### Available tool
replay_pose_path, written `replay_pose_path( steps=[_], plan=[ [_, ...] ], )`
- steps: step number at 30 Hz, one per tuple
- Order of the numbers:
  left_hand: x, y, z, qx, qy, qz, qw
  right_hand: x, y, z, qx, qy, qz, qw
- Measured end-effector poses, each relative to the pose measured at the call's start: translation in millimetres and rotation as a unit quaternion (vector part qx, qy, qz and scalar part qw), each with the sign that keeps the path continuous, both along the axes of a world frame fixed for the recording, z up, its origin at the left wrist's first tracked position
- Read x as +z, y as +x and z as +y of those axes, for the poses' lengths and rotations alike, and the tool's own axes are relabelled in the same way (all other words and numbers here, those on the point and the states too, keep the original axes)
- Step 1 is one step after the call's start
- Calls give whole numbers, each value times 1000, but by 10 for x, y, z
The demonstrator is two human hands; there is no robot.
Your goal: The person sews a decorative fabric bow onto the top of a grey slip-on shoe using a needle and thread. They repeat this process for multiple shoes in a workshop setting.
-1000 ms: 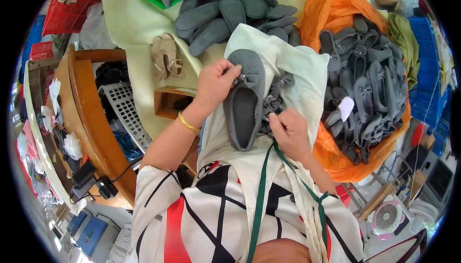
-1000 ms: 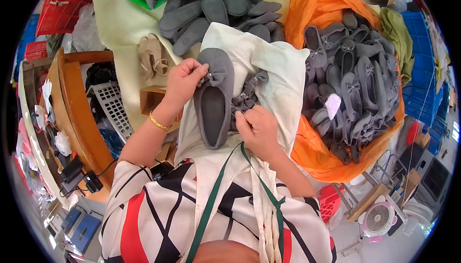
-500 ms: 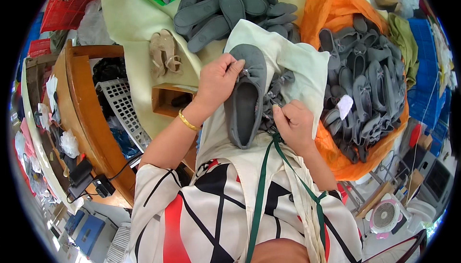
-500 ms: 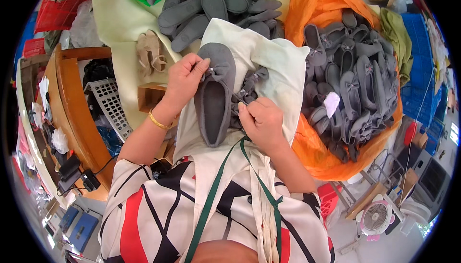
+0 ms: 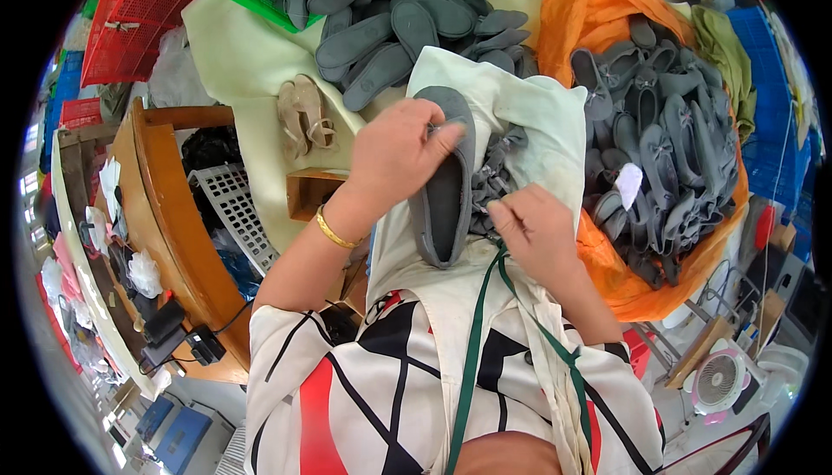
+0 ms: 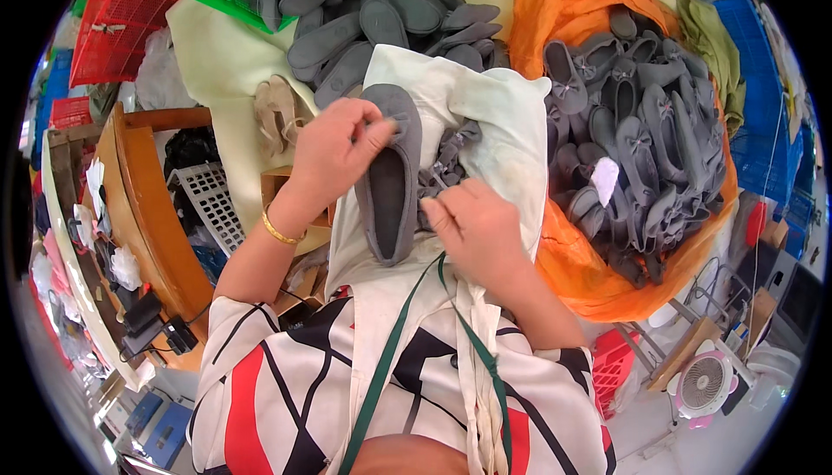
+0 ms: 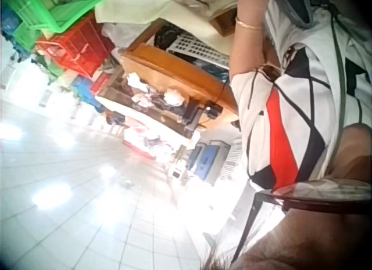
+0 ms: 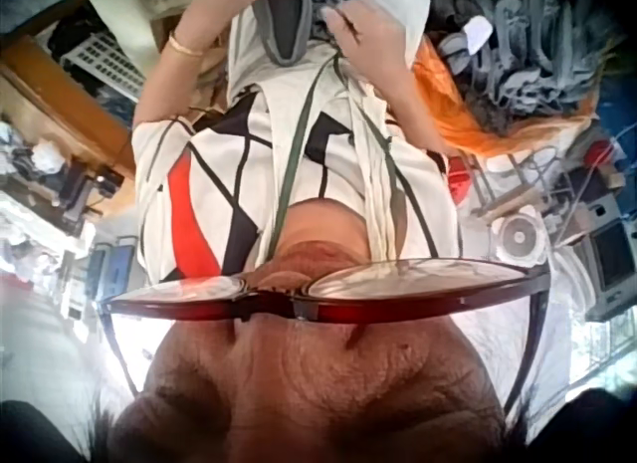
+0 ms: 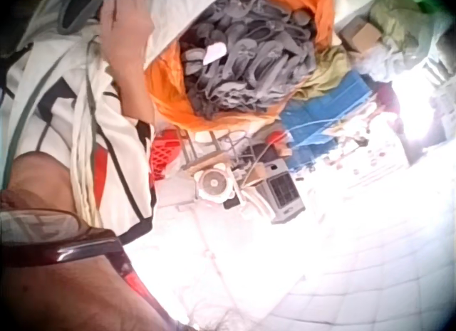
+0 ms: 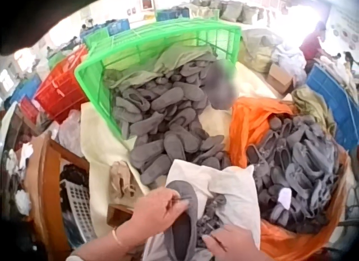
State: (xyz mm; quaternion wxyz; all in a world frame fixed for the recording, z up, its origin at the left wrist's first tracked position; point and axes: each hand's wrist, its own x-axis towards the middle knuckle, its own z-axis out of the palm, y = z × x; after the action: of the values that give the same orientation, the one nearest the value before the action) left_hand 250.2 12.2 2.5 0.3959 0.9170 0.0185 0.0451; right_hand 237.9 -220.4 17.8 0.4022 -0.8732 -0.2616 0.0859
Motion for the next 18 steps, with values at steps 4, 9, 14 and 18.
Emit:
replay_pose_path(
  steps=[4, 9, 14, 18],
  plan=[
    [8, 31, -107, -26, 165, 13, 986, 137, -160, 139, 75, 25, 15, 997],
    [-169, 100, -48, 2, 129, 71, 989, 5, -263, 94, 98, -16, -32, 995],
    [-228, 2, 51, 78, -191, 189, 960, -21, -251, -98, -41, 28, 60, 997],
    [-206, -14, 6, 130, -299, 218, 920, 26, -200, -119, 29, 241, 274, 931]
  ],
)
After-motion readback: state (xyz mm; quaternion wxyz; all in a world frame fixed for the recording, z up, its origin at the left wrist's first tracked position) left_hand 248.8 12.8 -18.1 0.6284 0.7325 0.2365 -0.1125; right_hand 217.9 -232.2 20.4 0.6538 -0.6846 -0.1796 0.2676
